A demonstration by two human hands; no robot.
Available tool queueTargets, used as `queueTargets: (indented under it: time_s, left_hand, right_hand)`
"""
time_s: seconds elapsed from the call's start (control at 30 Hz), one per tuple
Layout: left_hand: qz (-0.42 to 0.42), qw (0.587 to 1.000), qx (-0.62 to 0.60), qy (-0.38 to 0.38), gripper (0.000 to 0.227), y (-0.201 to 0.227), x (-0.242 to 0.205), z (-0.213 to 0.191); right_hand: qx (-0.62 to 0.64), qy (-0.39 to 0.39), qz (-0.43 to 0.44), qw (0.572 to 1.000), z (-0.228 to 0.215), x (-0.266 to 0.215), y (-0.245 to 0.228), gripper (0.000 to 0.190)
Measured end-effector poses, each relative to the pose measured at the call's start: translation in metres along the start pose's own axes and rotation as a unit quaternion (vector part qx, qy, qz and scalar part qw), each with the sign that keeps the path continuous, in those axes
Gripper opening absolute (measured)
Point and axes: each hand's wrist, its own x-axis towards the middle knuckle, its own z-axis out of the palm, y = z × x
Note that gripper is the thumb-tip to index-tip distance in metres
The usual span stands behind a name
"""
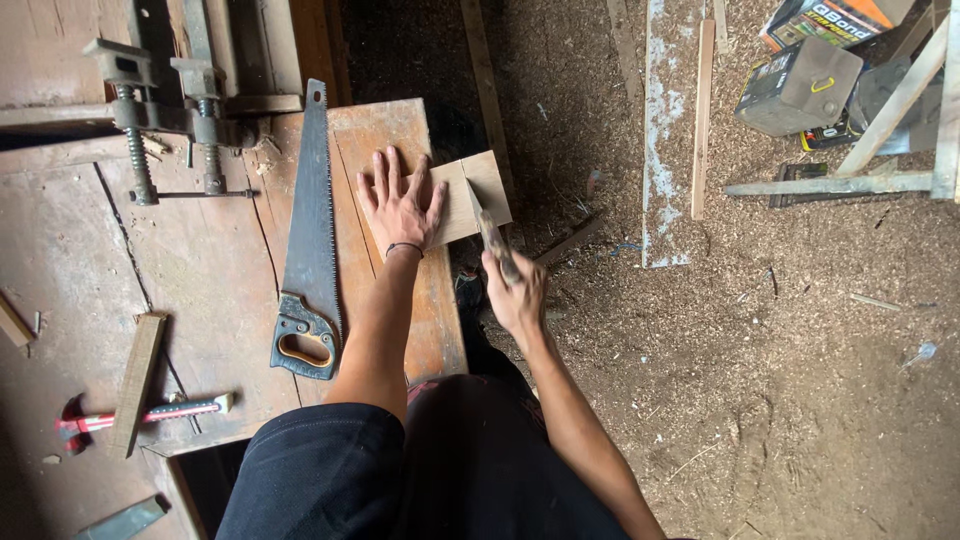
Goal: The person uses a chisel to carve and shape a small rectangular wooden block on a workbench. They repeatedly strike the chisel with their hand to remove wood shavings and refine the block's edges.
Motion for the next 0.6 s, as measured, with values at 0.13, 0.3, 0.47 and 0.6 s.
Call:
queueTargets:
  time_s: [0.13,0.3,0.47,0.6]
  left_hand:
    - [0.004,1.0,0.011,-0.009,0.07,-0.003,-0.002,0.003]
    - [0.004,1.0,0.0,-0.007,0.071,-0.002,-0.002,0.003]
    - [-0.003,1.0,-0.007,-0.013,0.071,-0.001,-0.002,0.002]
    - [0.012,1.0,-0.019,0.004,0.071,-0.003,-0.002,0.002]
  right_hand:
    - [0.05,0.038,-0.069,0.996,0.022,-0.044,0.04,0.031]
    - [0.095,0.045,-0.04,0.994,0.002,-0.061,0.029,0.022]
    - [-0.002,-0.007,-0.011,1.0,-0.086,-0.085,-0.044,0.034]
    - [-0.071,-0.037,0.065,0.995,-0.123,-0.058,-0.101,0.039]
